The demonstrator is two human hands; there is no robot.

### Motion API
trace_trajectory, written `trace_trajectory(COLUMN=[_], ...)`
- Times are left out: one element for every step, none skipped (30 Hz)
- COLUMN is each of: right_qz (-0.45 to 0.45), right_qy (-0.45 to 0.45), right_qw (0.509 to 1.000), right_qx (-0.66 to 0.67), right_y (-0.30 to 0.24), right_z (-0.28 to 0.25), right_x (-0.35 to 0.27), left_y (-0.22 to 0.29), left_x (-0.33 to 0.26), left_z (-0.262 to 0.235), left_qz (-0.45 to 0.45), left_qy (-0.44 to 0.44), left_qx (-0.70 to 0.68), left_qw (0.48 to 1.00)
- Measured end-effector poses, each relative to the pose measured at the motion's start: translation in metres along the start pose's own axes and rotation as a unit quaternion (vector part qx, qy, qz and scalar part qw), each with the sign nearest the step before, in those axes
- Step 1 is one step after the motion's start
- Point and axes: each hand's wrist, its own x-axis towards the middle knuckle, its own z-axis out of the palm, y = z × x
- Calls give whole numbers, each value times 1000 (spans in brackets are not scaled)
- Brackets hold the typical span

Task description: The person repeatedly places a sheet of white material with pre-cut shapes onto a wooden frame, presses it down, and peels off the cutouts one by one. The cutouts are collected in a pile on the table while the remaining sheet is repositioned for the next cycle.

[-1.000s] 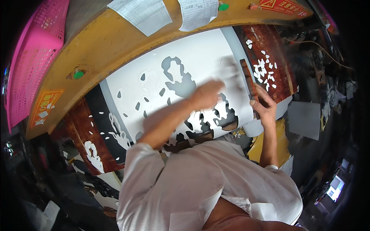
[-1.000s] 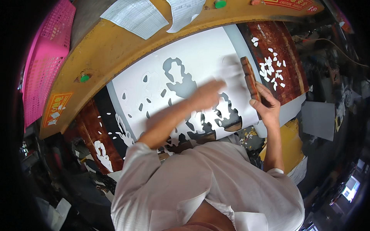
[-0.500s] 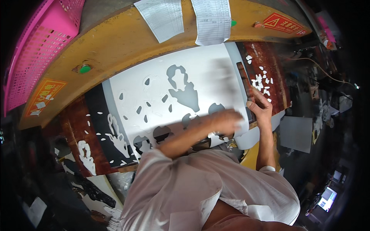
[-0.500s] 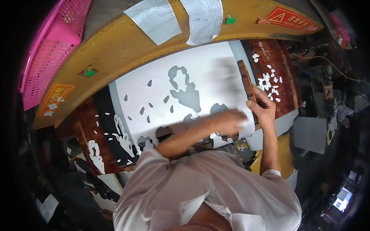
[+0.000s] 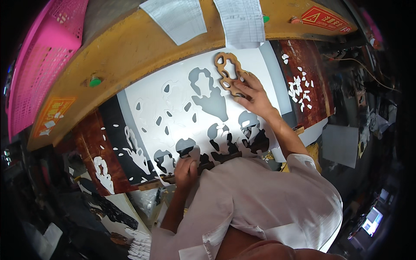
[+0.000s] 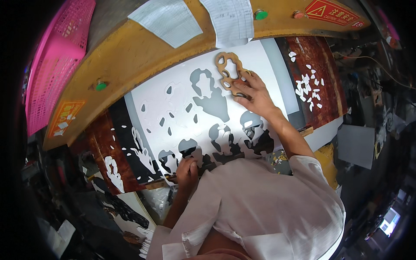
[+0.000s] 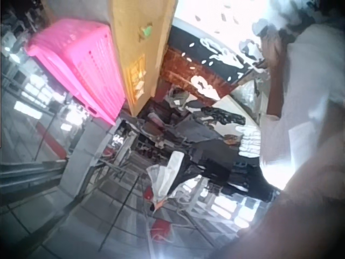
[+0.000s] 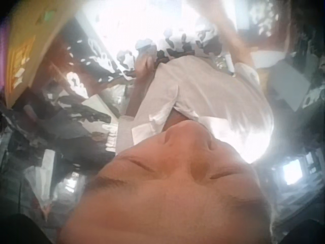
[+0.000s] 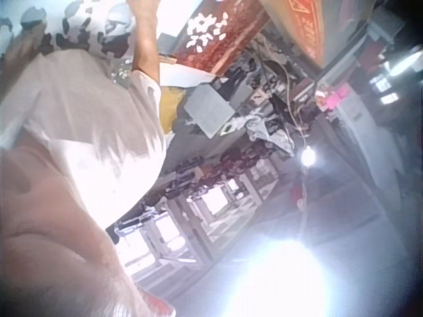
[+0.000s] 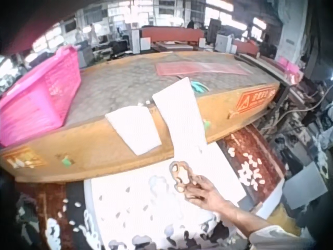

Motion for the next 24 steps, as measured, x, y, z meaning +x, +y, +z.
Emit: trace_trajectory(right_qz=[57, 116, 151, 195, 207, 258, 311, 327, 330, 338, 379, 367, 296, 258, 235, 191, 205, 200, 157, 174, 208, 211, 203, 262], right_qy=[29, 62, 97, 127, 162, 168, 175, 215, 218, 217, 205, 196, 206, 212, 208, 217, 213, 210, 217, 203, 172, 154, 140, 95], right_qw=[998, 990, 981, 970, 963, 946, 924, 900, 893, 884, 864, 867, 892, 906, 917, 918, 919, 923, 931, 930, 929, 929, 930, 910], right_qx=[24, 50, 72, 68, 58, 99, 140, 194, 216, 241, 260, 275, 273, 262, 247, 273, 261, 252, 249, 250, 253, 261, 273, 308], right_y=[6, 11, 16, 25, 34, 39, 43, 40, 38, 34, 28, 21, 15, 7, -3, -11, -19, -27, -33, -38, -42, -45, -45, -46], right_z=[-8, -18, -27, -39, -48, -57, -62, -59, -58, -57, -56, -55, -58, -59, -61, -64, -67, -68, -69, -68, -65, -61, -57, -52], right_x=[-6, -17, -31, -44, -59, -78, -94, -113, -127, -139, -150, -156, -159, -164, -169, -175, -181, -189, -198, -208, -216, -226, -234, -241], left_y=[-6, -11, -15, -17, -19, -20, -20, -20, -20, -20, -19, -19, -18, -18, -18, -19, -19, -20, -20, -20, -20, -19, -19, -18], left_x=[-8, -14, -17, -19, -19, -17, -15, -15, -15, -16, -18, -19, -22, -24, -28, -30, -32, -34, -34, -35, -34, -33, -31, -29], left_z=[6, 14, 23, 31, 38, 43, 47, 48, 51, 51, 52, 54, 56, 60, 63, 67, 71, 74, 77, 79, 80, 81, 80, 80], left_qz=[3, 4, 12, 42, 50, 76, 103, 131, 123, 111, 119, 92, 85, 100, 108, 80, 101, 100, 108, 109, 100, 109, 99, 108], left_qy=[15, 18, 30, 57, 56, 68, 82, 84, 84, 93, 114, 122, 112, 128, 137, 148, 168, 180, 189, 194, 201, 213, 208, 217], left_qx=[16, 15, 9, -2, 42, 82, 118, 139, 154, 168, 174, 197, 212, 220, 221, 229, 232, 237, 243, 242, 241, 231, 234, 225], left_qw=[1000, 1000, 999, 997, 996, 991, 984, 978, 977, 975, 971, 969, 967, 962, 960, 959, 953, 950, 945, 945, 944, 943, 945, 944])
